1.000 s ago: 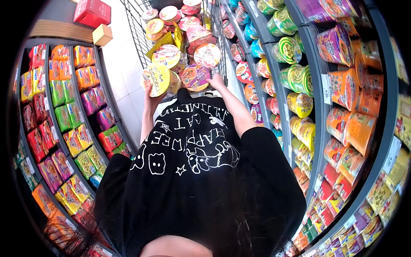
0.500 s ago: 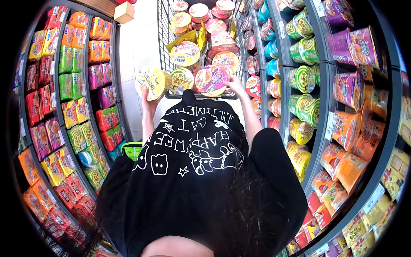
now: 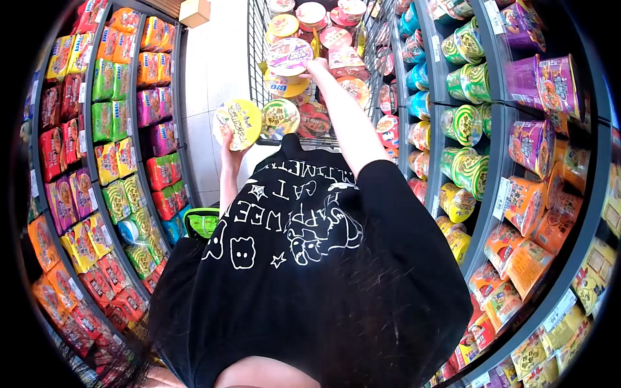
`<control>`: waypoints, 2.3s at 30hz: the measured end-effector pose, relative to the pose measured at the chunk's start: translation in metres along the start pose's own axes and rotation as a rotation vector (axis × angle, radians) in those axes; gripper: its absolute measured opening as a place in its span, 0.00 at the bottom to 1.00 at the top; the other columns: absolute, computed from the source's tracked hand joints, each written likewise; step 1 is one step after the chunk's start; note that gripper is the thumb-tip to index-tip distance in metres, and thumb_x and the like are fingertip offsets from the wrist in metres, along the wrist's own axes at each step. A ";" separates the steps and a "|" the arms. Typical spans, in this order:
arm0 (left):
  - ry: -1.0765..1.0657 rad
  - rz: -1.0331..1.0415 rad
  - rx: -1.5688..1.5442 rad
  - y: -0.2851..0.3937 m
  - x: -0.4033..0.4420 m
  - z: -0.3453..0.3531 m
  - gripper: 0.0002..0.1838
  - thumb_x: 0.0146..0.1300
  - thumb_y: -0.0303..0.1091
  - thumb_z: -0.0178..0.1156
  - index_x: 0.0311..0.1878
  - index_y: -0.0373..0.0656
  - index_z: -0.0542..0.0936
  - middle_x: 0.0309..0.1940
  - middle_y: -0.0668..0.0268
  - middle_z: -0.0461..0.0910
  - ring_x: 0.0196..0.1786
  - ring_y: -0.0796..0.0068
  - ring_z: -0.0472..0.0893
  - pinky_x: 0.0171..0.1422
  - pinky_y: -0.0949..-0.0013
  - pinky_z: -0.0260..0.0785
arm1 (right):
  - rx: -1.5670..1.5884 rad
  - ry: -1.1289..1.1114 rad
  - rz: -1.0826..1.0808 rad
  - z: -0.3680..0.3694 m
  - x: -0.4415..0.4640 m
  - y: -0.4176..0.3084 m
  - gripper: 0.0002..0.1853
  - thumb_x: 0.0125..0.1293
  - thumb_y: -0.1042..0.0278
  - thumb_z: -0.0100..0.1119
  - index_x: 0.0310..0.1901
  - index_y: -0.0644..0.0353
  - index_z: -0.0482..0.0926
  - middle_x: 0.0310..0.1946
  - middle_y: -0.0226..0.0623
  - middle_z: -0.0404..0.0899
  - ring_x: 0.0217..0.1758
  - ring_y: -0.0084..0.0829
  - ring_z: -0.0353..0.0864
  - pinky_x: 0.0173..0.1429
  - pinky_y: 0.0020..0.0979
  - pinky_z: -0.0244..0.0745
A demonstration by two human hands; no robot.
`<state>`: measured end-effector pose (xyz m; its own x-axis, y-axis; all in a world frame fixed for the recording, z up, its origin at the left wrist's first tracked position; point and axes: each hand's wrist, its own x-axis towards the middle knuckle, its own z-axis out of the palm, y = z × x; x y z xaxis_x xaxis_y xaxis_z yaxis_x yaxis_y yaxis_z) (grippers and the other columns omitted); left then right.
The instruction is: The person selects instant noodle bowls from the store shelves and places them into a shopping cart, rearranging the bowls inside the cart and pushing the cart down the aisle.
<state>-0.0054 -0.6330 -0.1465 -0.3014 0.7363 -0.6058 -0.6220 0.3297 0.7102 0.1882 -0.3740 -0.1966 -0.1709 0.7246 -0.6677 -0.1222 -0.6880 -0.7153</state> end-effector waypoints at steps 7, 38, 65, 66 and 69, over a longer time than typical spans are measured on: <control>-0.096 -0.089 0.097 -0.005 0.013 0.000 0.30 0.56 0.49 0.48 0.56 0.38 0.59 0.50 0.60 0.69 0.52 0.69 0.69 0.58 0.63 0.58 | 0.051 -0.071 0.041 -0.019 -0.009 0.013 0.18 0.57 0.69 0.52 0.44 0.73 0.62 0.45 0.48 0.66 0.46 0.41 0.70 0.46 0.38 0.73; -0.744 -0.019 2.052 -0.074 0.125 0.174 0.20 0.49 0.35 0.55 0.41 0.29 0.70 0.37 0.49 0.75 0.32 0.59 0.79 0.27 0.68 0.73 | -0.601 -0.051 0.056 -0.096 -0.102 0.142 0.18 0.48 0.69 0.58 0.43 0.64 0.71 0.31 0.36 0.76 0.29 0.22 0.75 0.29 0.22 0.71; -0.874 0.971 1.968 -0.083 0.065 0.085 0.35 0.53 0.40 0.50 0.64 0.53 0.47 0.65 0.61 0.39 0.67 0.65 0.39 0.64 0.47 0.26 | -0.302 0.400 -0.197 -0.166 -0.206 0.139 0.28 0.51 0.70 0.55 0.54 0.64 0.59 0.43 0.44 0.71 0.43 0.31 0.73 0.45 0.27 0.69; -0.915 0.948 2.001 -0.084 0.068 0.084 0.34 0.54 0.39 0.49 0.64 0.54 0.46 0.65 0.62 0.38 0.67 0.64 0.38 0.64 0.46 0.26 | -0.304 0.471 -0.184 -0.179 -0.220 0.141 0.27 0.51 0.70 0.55 0.54 0.64 0.60 0.42 0.42 0.72 0.41 0.30 0.74 0.44 0.27 0.69; -0.938 0.865 2.079 -0.081 0.065 0.091 0.34 0.55 0.34 0.46 0.64 0.54 0.45 0.65 0.63 0.34 0.67 0.64 0.34 0.64 0.46 0.25 | -0.080 0.709 -0.139 -0.220 -0.256 0.160 0.24 0.51 0.71 0.54 0.52 0.64 0.63 0.42 0.41 0.73 0.41 0.26 0.74 0.42 0.24 0.70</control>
<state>0.0912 -0.5577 -0.2105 0.6258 0.7276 -0.2809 0.7798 -0.5767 0.2435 0.4279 -0.6603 -0.1851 0.5191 0.6760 -0.5230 -0.0203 -0.6020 -0.7982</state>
